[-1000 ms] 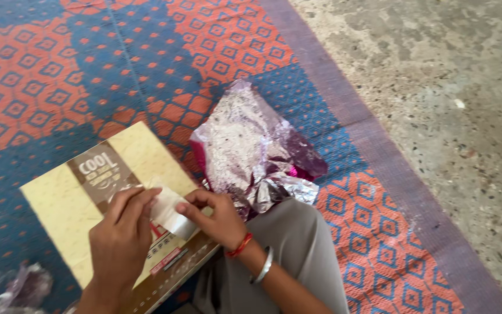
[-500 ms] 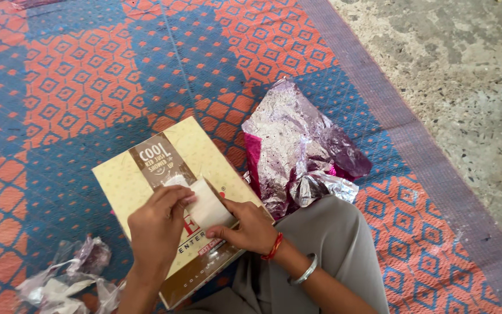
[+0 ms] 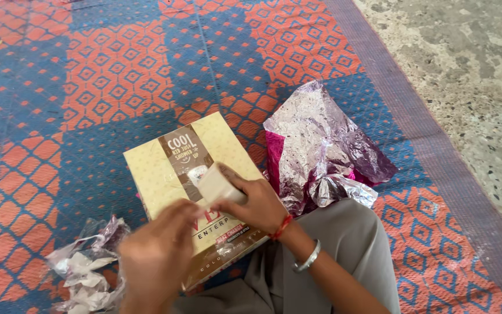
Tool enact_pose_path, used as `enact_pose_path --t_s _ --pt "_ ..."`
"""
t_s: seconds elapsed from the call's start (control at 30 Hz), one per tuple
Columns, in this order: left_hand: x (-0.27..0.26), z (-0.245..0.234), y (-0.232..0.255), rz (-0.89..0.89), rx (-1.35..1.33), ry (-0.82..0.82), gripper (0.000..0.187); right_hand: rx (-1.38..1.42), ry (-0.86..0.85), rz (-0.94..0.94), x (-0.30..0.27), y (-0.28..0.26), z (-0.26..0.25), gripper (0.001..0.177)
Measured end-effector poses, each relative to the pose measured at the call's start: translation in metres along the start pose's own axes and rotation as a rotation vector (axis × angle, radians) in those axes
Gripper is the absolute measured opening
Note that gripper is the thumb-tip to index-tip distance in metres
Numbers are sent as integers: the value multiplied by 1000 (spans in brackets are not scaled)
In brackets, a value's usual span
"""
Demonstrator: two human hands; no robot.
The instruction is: The person sits on a mat and uses clear packing tape to seal a rectangular cardboard box. They apply tape to the top and bottom seams, flip the box to access different sides, and use scissors to cut the tape. The box is sealed and placed on the mat.
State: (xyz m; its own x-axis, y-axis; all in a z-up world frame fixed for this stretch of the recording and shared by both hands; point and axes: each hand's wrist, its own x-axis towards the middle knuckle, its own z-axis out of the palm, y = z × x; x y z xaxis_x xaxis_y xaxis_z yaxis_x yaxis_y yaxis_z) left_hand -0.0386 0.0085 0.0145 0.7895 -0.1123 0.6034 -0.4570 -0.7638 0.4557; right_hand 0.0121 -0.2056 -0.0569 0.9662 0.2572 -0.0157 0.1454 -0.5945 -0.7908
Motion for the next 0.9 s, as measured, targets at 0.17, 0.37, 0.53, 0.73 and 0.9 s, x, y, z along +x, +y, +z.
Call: enact_pose_path --t_s 0.17,0.37,0.53,0.73,0.9 --pt "14 -19 -39 -383 -165 -4 7 68 -80 -535 -11 15 -19 42" --pt "12 -20 -45 -476 -29 -105 13 181 -93 -332 -27 14 -19 43" --pt "15 -26 -40 -391 -143 -24 11 3 -64 -276 -9 5 -32 40" --pt "-2 -51 -56 -509 -143 19 16 -219 -207 -256 21 27 -46 43" --pt "-13 -48 -93 -717 -399 172 18 259 -359 -98 19 66 -47 54"
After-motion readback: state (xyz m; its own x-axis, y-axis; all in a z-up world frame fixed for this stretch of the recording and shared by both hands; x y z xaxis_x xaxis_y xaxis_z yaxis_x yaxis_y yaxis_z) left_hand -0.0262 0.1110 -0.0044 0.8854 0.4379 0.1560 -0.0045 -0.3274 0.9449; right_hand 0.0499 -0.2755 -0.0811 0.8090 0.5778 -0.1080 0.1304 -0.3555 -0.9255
